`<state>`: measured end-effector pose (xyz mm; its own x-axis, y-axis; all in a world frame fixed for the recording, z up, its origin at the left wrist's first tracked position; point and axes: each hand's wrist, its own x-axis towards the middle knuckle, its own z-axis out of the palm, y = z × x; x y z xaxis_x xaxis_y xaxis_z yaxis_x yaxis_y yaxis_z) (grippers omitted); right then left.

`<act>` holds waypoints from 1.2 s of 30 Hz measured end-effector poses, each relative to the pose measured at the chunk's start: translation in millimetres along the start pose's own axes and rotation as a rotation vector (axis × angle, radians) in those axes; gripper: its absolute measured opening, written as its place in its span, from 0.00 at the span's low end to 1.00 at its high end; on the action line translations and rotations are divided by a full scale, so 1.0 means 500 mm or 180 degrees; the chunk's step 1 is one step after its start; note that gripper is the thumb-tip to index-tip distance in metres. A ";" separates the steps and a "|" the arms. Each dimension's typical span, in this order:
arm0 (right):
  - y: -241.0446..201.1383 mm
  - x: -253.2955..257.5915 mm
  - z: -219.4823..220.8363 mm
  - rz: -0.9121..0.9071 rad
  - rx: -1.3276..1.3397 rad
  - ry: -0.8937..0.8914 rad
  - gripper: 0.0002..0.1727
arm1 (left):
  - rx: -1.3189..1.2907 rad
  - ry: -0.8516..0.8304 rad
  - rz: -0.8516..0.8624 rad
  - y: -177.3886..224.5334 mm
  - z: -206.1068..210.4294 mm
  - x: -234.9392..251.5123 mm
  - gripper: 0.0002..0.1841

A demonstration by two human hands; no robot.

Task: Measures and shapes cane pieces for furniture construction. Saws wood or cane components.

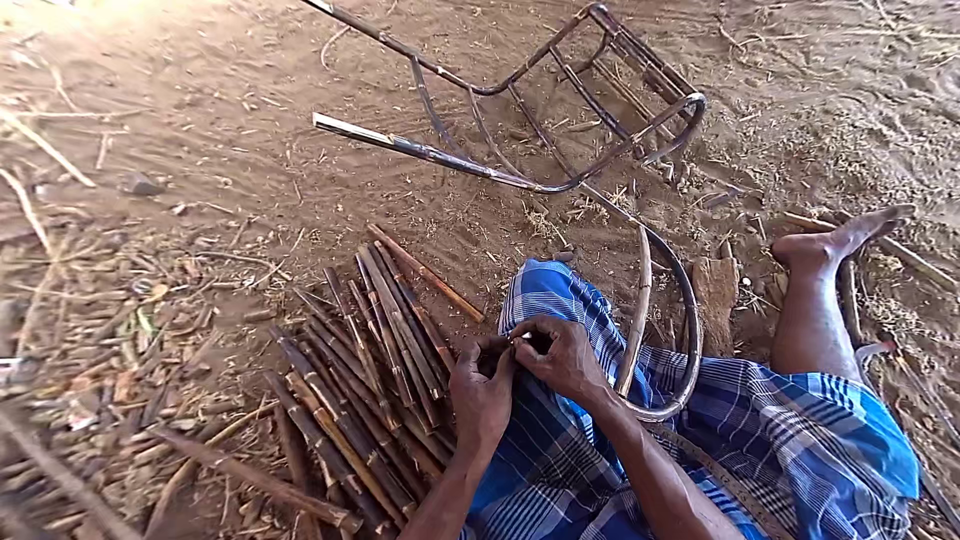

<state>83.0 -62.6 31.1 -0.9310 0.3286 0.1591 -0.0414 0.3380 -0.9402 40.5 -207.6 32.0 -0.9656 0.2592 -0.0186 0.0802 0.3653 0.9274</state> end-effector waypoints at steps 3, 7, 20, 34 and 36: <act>0.000 -0.002 0.001 -0.0040 -0.0018 0.0032 0.05 | 0.0002 -0.0006 0.0028 -0.001 -0.001 0.000 0.10; 0.000 0.001 0.001 0.0257 -0.0010 0.0149 0.04 | 0.0015 -0.0020 0.0004 -0.002 0.000 0.002 0.08; 0.065 -0.084 -0.055 0.0202 0.0559 0.0341 0.10 | -0.0277 -0.0087 -0.0223 0.008 0.002 0.007 0.06; 0.076 -0.121 -0.084 0.0354 0.0601 0.0062 0.17 | -0.0162 -0.0051 -0.0200 0.013 0.007 0.000 0.08; 0.075 -0.124 -0.091 0.0367 0.0713 -0.0001 0.17 | -0.0171 -0.0051 -0.0200 0.014 0.007 0.000 0.08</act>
<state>155.8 -30.1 -0.5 -0.9344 0.3532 0.0469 -0.0143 0.0943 -0.9954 41.9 -201.7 37.3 -0.9643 0.2516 -0.0828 0.0058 0.3328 0.9430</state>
